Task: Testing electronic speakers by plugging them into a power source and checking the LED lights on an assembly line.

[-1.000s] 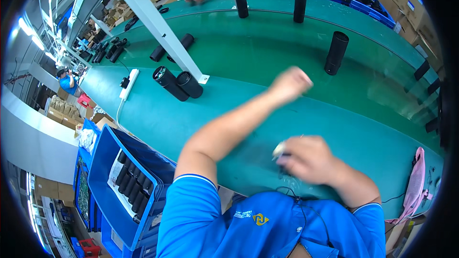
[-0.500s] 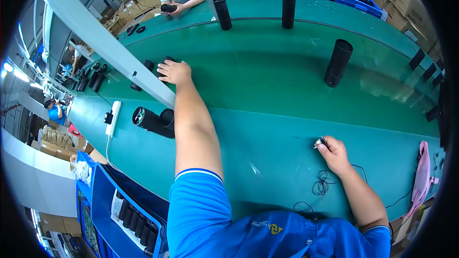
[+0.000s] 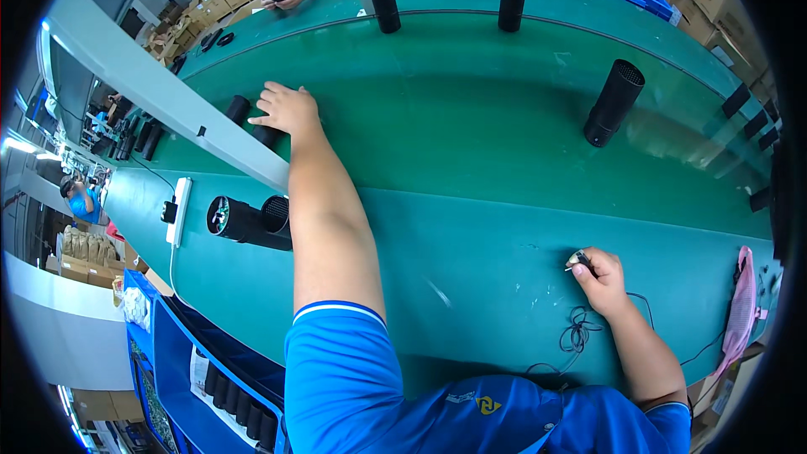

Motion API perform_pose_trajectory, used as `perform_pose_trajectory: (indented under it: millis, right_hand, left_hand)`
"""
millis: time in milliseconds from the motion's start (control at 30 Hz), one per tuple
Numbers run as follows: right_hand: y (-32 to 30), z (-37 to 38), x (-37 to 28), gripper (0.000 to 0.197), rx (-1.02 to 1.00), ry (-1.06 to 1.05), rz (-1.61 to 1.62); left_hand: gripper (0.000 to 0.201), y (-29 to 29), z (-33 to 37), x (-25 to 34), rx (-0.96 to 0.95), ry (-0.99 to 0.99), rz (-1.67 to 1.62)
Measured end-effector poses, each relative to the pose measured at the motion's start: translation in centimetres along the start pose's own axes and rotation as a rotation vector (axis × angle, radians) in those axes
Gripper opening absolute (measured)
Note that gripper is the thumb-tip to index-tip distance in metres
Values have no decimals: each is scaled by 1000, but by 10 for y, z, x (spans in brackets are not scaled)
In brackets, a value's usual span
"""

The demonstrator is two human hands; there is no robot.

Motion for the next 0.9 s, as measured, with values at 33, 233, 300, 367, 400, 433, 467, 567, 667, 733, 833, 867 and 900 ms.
perform_pose_trajectory:
  millis: [33,233,300,367,400,433,467,567,667,733,833,867,900]
  right_hand:
    - [0,1,1,8,-6,-6,-1]
    - [3,-1,2,8,-18,2,-2]
    - [2,-1,2,8,-9,5,1]
    - [0,-2,1,7,3,1,1]
    - [0,-2,2,7,-1,0,-4]
    - [1,-2,2,7,-1,-2,-8]
    - [2,-1,2,7,0,-4,-12]
    - [3,0,7,7,-11,-11,-3]
    - [6,4,5,8,-12,-45,36]
    - [8,4,25,14,28,-40,171]
    - [6,8,20,17,-33,178,551]
    - [2,9,19,17,-91,270,675]
    - [-5,7,15,18,-148,363,799]
  left_hand:
    - [70,4,1,-6,3,-8,-1]
    - [55,29,12,-33,77,-166,174]
    - [48,29,8,-24,-2,-92,241]
    - [45,26,5,-18,-35,-51,268]
    - [45,25,2,-17,-46,-36,291]
    - [44,24,-1,-16,-54,-18,313]
    - [43,22,-3,-15,-61,0,335]
    - [41,12,-26,10,-83,123,298]
    - [43,-8,-59,39,-86,264,73]
    - [50,-33,-111,79,-178,379,-347]
    - [37,-53,-182,101,-621,541,-1227]
    - [35,-56,-209,104,-836,477,-1565]
    - [32,-57,-239,105,-1062,391,-1895]
Point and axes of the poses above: each hand's wrist, its own z-axis towards the middle knuckle, its own y-axis out of the palm, x = y × z, the point moved 6 cm from there along z, towards the middle knuckle, and after that the axes turned 7 degrees about -z, right-handed, at the moved point
